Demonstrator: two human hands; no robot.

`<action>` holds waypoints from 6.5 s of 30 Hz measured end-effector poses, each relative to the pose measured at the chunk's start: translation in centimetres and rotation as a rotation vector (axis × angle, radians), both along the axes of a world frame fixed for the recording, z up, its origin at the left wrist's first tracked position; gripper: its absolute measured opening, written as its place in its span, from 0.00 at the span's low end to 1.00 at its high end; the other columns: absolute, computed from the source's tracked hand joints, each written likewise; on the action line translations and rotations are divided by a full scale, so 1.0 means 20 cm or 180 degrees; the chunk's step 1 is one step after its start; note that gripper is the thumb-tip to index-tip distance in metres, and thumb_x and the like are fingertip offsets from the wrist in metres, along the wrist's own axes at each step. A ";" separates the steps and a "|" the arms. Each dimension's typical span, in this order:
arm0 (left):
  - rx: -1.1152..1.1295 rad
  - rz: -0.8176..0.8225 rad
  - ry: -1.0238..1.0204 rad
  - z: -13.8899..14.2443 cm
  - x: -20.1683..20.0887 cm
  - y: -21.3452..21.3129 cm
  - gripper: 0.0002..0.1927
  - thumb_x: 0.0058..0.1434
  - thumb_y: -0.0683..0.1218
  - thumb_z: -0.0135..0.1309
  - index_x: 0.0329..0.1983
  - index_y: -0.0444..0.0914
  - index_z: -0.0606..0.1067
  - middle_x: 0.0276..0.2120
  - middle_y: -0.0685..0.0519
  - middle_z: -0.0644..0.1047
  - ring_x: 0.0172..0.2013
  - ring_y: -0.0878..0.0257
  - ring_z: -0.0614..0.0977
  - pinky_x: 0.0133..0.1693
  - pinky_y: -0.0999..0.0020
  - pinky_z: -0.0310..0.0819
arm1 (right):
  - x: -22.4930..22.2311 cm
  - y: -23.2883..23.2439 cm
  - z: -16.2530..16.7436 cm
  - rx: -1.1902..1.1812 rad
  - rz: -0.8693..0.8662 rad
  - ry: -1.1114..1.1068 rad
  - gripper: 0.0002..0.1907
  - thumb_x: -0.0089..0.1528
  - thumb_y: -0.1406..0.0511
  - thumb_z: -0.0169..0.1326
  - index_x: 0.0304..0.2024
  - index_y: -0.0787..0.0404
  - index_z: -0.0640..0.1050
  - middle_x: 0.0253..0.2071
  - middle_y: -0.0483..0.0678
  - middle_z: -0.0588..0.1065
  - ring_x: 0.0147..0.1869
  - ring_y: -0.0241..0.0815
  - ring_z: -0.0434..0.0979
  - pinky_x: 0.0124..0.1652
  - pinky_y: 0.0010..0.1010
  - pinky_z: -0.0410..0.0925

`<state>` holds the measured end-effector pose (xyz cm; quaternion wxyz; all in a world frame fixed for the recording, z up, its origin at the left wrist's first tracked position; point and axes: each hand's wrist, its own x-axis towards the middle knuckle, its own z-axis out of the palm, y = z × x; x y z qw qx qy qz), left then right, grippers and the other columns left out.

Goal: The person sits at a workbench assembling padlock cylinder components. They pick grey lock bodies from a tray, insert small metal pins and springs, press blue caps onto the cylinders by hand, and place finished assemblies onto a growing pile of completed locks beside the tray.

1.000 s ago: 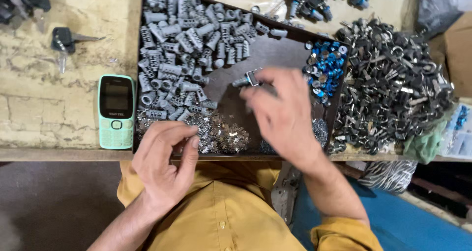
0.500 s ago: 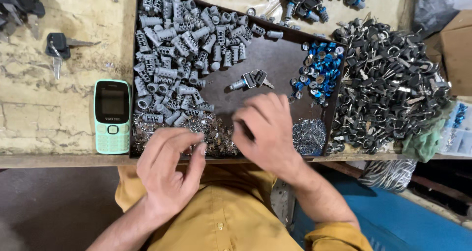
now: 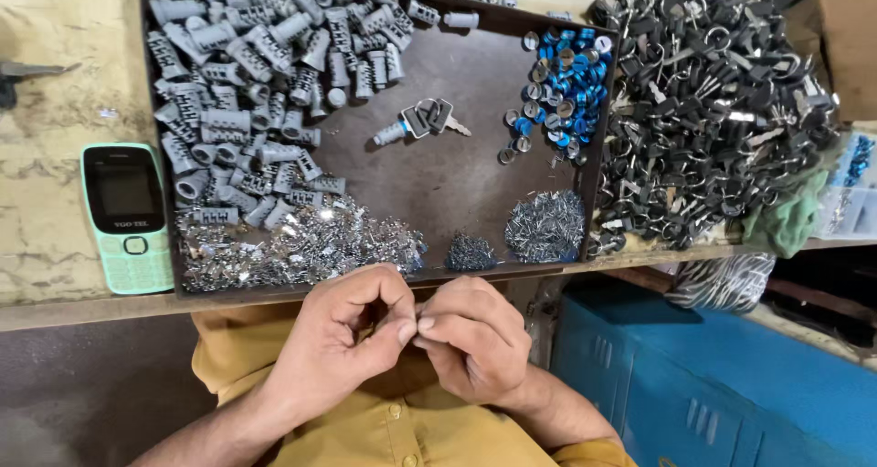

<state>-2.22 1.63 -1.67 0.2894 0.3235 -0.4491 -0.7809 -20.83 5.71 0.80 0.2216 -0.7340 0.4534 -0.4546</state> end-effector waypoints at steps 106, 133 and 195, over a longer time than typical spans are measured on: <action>0.1397 0.0598 0.0677 -0.02 -0.13 0.06 0.02 0.67 0.38 0.52 0.38 0.34 0.72 0.26 0.60 0.67 0.26 0.73 0.64 0.29 0.75 0.58 | -0.52 0.00 0.08 0.1034 -0.1577 0.1870 0.11 0.56 0.77 0.63 0.39 0.62 0.79 0.39 0.50 0.74 0.42 0.46 0.76 0.41 0.34 0.69; 0.1057 0.0457 0.0485 -0.02 -0.14 0.08 0.03 0.66 0.38 0.53 0.36 0.35 0.71 0.28 0.61 0.66 0.29 0.74 0.62 0.30 0.75 0.56 | -0.61 0.00 0.08 0.1117 -0.1845 0.1273 0.03 0.68 0.74 0.52 0.38 0.67 0.74 0.35 0.49 0.72 0.35 0.39 0.69 0.36 0.28 0.63; 0.1398 0.1073 0.1289 0.02 0.37 0.07 0.05 0.68 0.40 0.53 0.36 0.37 0.70 0.23 0.61 0.65 0.24 0.73 0.63 0.27 0.76 0.56 | 0.51 -0.78 0.11 -0.0142 0.0798 0.2177 0.13 0.61 0.69 0.66 0.46 0.60 0.78 0.45 0.50 0.71 0.44 0.51 0.78 0.42 0.38 0.71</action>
